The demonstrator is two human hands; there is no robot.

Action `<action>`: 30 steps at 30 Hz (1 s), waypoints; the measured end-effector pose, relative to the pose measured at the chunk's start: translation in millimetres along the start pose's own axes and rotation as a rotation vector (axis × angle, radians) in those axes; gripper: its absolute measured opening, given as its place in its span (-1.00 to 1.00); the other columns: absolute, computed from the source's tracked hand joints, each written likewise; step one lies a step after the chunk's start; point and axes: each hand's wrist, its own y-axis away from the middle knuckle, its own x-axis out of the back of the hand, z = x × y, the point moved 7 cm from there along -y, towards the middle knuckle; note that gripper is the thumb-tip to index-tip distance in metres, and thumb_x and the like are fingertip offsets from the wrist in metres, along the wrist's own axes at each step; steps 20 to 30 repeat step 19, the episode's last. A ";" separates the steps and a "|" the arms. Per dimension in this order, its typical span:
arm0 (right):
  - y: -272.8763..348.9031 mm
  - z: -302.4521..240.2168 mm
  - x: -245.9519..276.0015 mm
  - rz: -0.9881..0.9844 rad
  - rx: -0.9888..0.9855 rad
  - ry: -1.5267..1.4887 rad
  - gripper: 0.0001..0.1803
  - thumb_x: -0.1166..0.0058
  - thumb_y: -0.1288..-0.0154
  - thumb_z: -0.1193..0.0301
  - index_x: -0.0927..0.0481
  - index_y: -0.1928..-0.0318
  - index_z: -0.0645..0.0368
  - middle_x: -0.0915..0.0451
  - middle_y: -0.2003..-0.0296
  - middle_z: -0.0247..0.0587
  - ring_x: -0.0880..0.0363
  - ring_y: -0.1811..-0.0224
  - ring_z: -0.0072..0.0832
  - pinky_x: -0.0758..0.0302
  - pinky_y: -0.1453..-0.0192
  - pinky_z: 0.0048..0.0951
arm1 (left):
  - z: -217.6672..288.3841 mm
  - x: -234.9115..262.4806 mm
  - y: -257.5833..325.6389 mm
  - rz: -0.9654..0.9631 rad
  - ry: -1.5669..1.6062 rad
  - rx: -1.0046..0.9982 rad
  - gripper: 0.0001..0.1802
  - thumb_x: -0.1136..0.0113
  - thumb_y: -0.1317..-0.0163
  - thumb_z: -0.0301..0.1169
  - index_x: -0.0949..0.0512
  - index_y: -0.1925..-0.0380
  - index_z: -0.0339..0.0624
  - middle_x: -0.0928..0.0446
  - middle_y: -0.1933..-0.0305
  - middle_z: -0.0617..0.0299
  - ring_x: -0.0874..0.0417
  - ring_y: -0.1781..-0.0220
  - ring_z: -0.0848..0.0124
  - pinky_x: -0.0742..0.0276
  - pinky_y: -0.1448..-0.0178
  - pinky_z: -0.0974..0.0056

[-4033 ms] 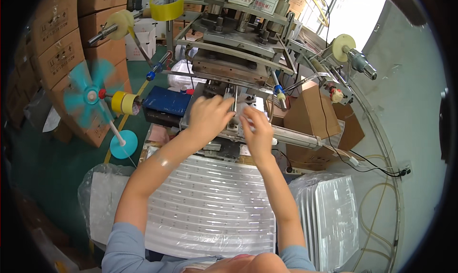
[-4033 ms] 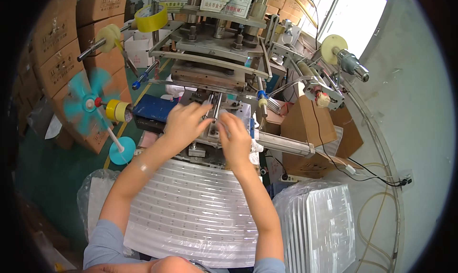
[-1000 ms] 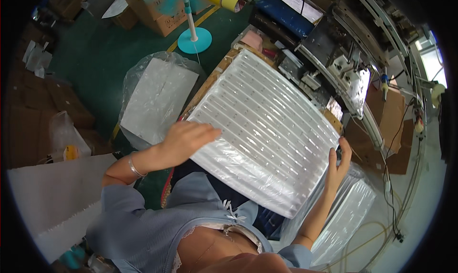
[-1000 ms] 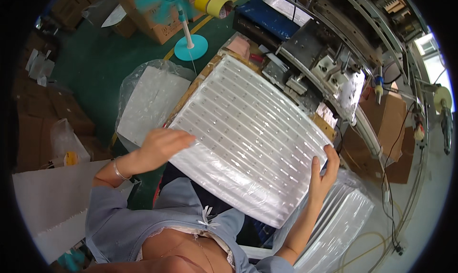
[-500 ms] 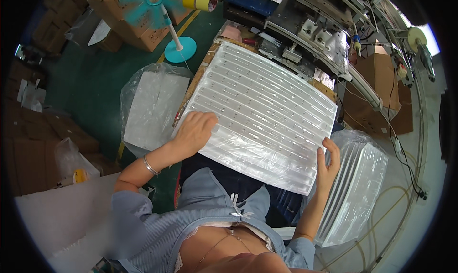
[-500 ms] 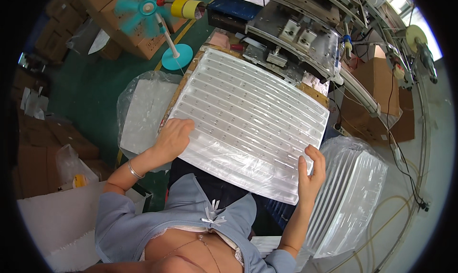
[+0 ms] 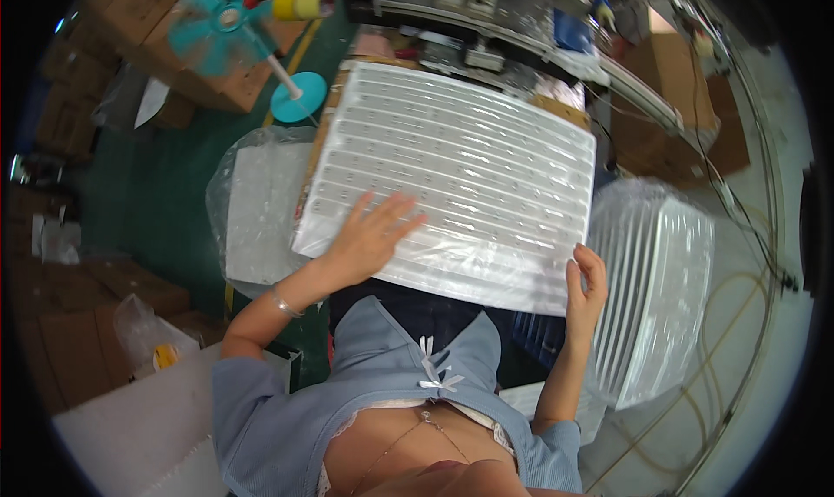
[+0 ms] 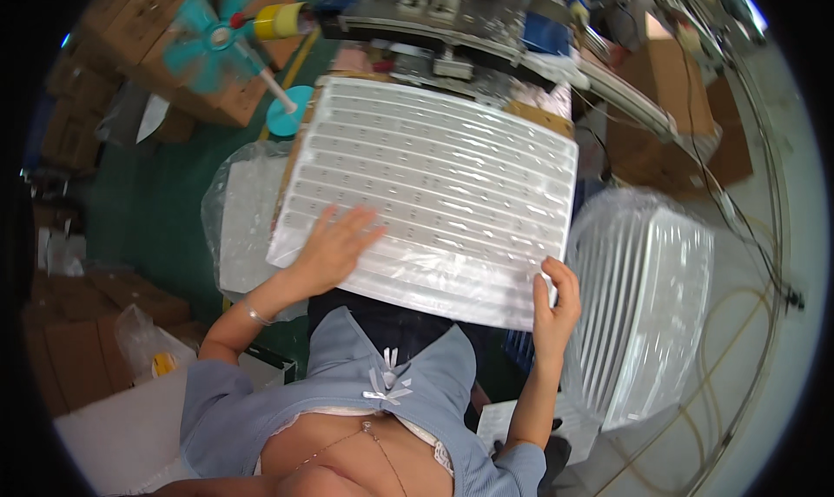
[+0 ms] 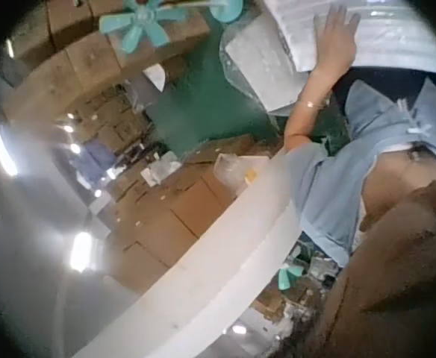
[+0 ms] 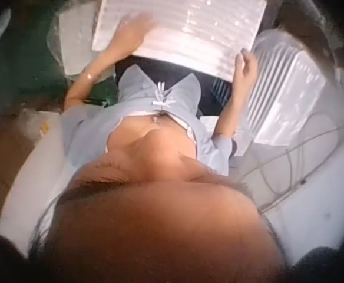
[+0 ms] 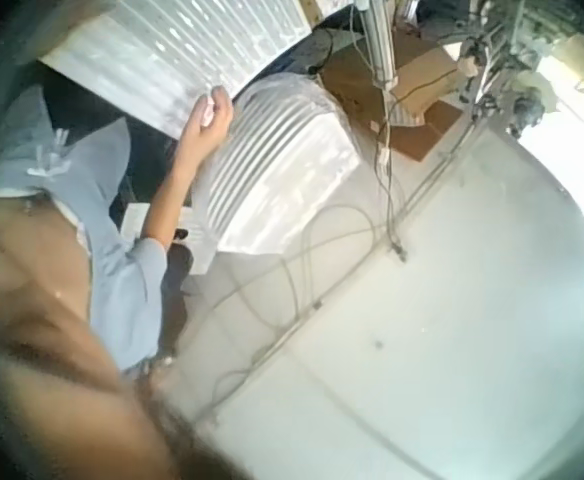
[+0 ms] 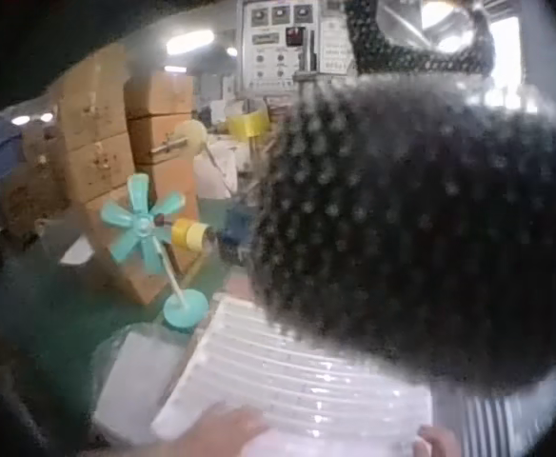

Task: The person repeatedly picks up small white plastic components from a stack and places them into a machine. The machine processes the components, and the person then removes the finished items and places them onto a growing stack of clear plastic trays. The task involves continuous repetitive handling of small parts and finished trays.

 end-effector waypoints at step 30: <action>208.0 157.0 3.9 0.618 -0.490 0.106 -0.85 -0.01 -0.23 0.52 -0.55 0.18 0.16 -0.48 0.36 -0.22 -0.49 0.49 -0.49 -0.44 0.41 -0.56 | -70.2 -35.8 32.3 0.238 -0.100 0.509 -0.04 -0.18 -0.04 0.08 0.00 -0.37 -0.05 0.10 -0.43 -0.17 0.06 -0.45 -0.07 0.16 -0.30 -0.38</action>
